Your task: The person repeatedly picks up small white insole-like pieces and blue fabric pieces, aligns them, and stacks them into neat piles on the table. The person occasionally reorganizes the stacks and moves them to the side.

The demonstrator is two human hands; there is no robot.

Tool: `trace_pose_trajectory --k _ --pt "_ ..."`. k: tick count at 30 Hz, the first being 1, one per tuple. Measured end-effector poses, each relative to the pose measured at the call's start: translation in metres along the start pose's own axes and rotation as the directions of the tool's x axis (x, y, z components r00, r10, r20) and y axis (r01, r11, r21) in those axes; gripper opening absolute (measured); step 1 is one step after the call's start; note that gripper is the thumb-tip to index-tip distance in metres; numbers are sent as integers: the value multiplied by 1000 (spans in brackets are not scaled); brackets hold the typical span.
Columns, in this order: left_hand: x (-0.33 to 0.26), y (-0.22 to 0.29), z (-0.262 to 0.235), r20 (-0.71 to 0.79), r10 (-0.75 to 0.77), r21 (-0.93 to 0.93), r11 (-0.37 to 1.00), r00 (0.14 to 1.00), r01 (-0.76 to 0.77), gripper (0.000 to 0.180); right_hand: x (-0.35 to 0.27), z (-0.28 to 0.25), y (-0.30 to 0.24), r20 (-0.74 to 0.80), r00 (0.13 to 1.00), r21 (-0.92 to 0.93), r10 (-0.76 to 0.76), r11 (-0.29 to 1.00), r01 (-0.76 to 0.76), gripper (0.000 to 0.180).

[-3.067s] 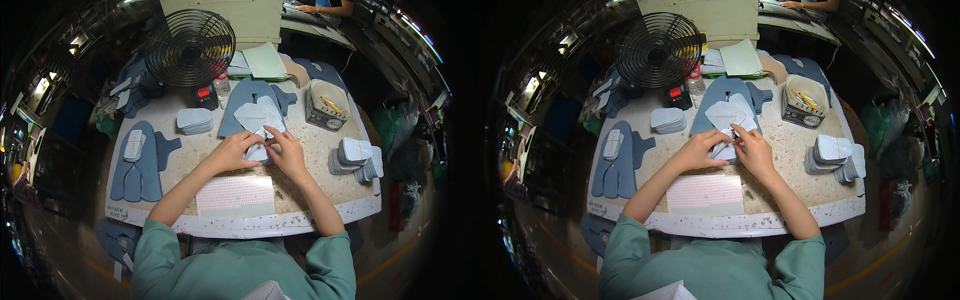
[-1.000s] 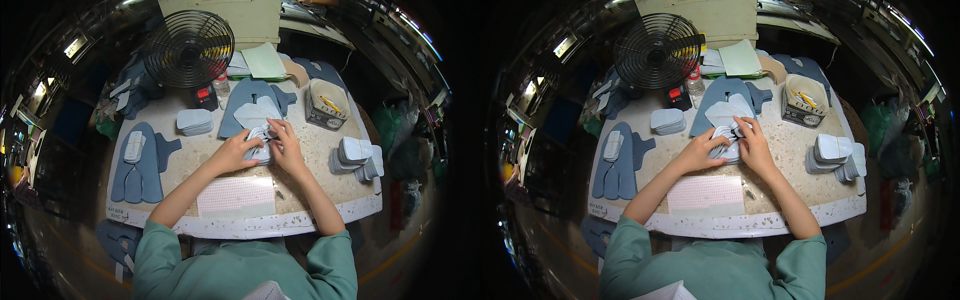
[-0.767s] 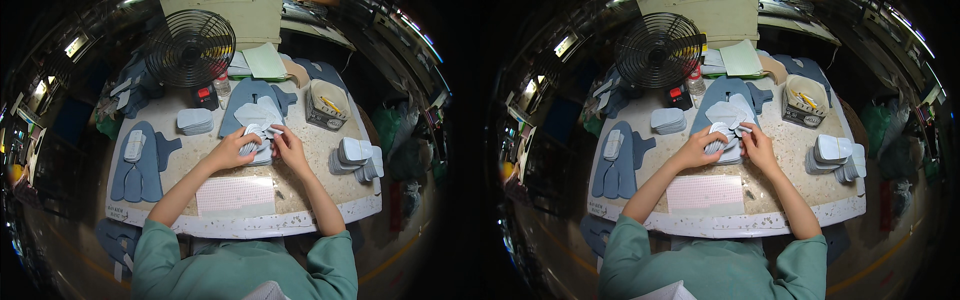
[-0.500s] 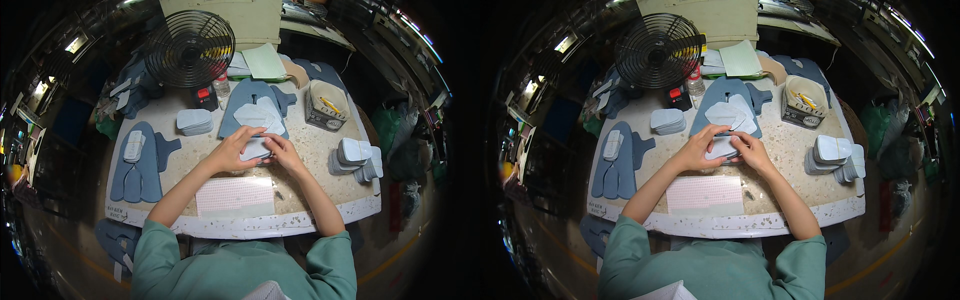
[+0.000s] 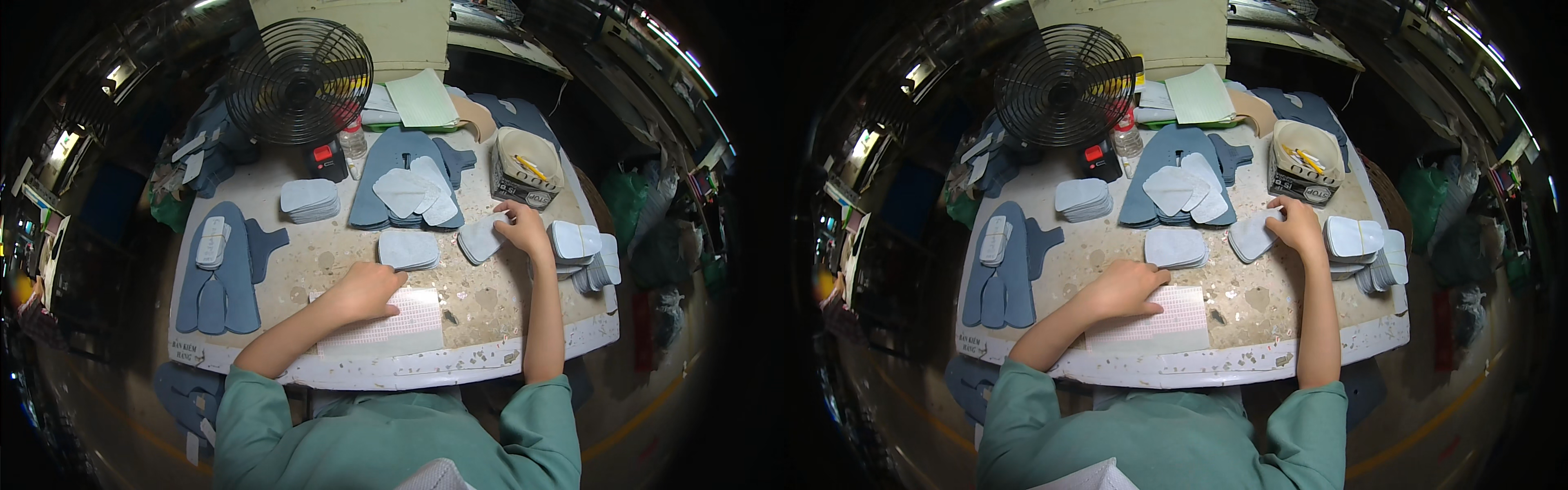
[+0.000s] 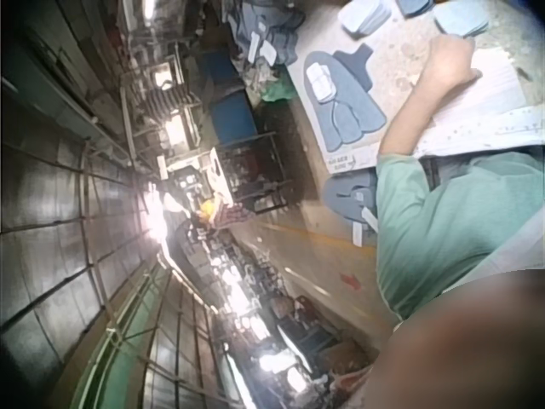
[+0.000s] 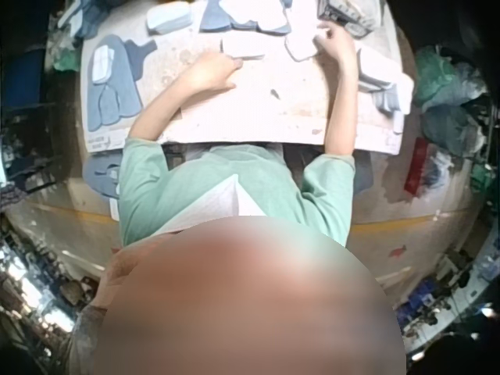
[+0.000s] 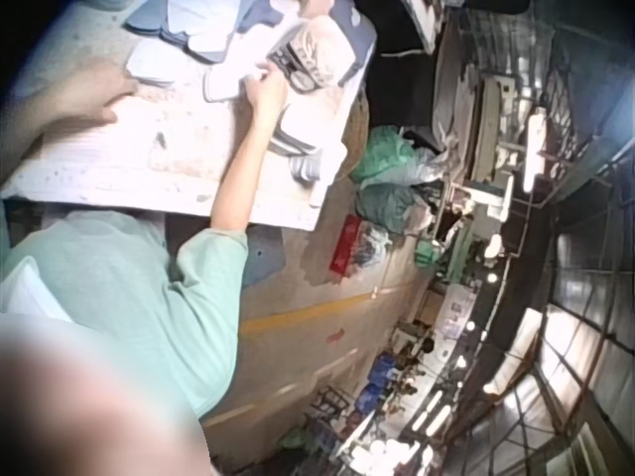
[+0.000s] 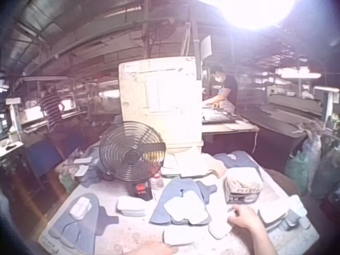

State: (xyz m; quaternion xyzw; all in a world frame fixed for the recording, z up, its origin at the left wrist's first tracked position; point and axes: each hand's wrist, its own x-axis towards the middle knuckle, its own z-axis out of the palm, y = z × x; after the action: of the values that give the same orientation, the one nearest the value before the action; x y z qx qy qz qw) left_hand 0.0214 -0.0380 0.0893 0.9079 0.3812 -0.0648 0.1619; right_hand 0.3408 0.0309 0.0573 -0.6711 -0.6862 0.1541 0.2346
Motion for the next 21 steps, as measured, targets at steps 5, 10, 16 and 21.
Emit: trace_pose_trajectory --k 5,10,16,21 --pt "4 -11 -2 -35 92 -98 991 995 -95 30 -16 -4 -42 -66 992 175 -107 978 117 27" --pt "9 -33 -17 -323 117 -321 920 939 -225 18 -38 5 -88 220 837 626 -501 731 273 26" --pt "14 -42 -19 -283 -126 -616 784 951 -79 28 -38 26 -87 184 930 655 -317 745 125 17" --pt "14 -45 -22 -198 -198 -734 679 960 -12 30 -34 34 -81 126 962 681 -240 726 92 13"
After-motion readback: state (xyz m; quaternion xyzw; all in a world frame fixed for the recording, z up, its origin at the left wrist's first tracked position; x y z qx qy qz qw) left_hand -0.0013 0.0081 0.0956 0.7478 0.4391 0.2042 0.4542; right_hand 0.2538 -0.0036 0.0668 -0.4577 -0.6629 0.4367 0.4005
